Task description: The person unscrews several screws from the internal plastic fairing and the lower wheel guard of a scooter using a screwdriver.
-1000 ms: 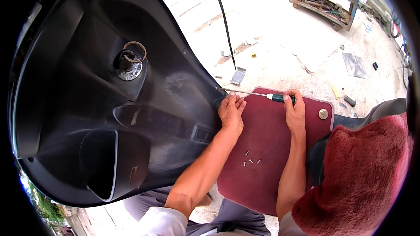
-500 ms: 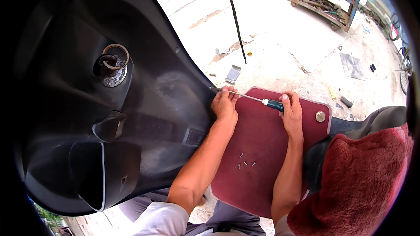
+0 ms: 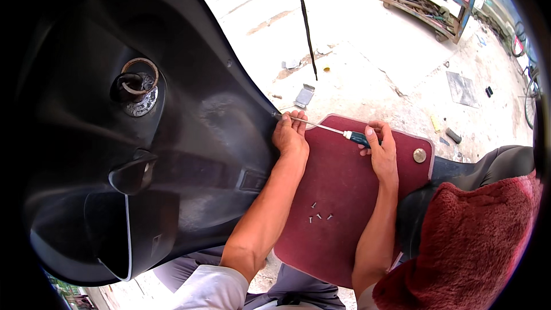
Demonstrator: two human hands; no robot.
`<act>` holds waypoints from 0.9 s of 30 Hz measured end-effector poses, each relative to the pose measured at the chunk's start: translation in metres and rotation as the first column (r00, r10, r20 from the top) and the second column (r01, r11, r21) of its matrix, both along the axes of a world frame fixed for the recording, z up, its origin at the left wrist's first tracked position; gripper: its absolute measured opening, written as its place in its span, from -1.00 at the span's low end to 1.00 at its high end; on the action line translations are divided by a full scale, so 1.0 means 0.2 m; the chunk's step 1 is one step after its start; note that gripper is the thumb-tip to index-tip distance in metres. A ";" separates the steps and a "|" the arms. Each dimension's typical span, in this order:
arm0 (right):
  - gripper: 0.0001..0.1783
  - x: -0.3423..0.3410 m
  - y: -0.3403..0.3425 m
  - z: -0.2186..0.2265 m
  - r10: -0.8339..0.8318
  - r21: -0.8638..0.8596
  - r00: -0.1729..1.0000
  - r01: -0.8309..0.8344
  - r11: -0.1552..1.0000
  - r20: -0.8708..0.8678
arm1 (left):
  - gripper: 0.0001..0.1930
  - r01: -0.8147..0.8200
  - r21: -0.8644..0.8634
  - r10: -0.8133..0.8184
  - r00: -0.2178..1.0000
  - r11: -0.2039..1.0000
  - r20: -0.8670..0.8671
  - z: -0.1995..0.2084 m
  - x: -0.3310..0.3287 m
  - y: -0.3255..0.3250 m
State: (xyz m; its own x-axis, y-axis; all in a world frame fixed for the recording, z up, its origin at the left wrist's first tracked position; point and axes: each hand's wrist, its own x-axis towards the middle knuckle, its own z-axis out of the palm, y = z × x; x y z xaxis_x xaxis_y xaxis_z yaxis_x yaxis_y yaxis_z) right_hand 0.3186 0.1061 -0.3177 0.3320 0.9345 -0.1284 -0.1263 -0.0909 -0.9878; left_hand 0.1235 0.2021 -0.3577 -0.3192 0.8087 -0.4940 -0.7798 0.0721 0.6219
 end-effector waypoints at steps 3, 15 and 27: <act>-0.76 0.03 0.01 -0.07 0.023 -0.049 0.993 -0.018 0.999 0.117 | -0.71 -0.014 0.029 0.013 0.998 0.999 0.062 0.01 -0.01 0.01; -0.57 0.05 0.02 -0.10 0.014 0.235 0.987 0.025 0.972 -0.162 | -0.64 -0.160 -0.052 0.163 0.985 0.986 0.061 0.05 -0.02 0.09; -0.78 0.22 0.03 -0.16 -0.078 0.212 0.599 0.399 0.892 -0.797 | -0.64 0.116 0.171 -0.039 0.917 0.979 -0.397 0.24 -0.04 -0.38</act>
State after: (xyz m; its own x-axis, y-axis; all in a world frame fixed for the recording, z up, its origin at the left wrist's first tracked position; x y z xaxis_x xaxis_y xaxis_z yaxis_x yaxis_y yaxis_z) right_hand 0.3632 0.1129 -0.3489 0.4826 0.8648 -0.1386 -0.7974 0.3685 -0.4778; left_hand 0.1163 0.1252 -0.3098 -0.3877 0.9039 -0.1808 -0.4695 -0.0248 0.8826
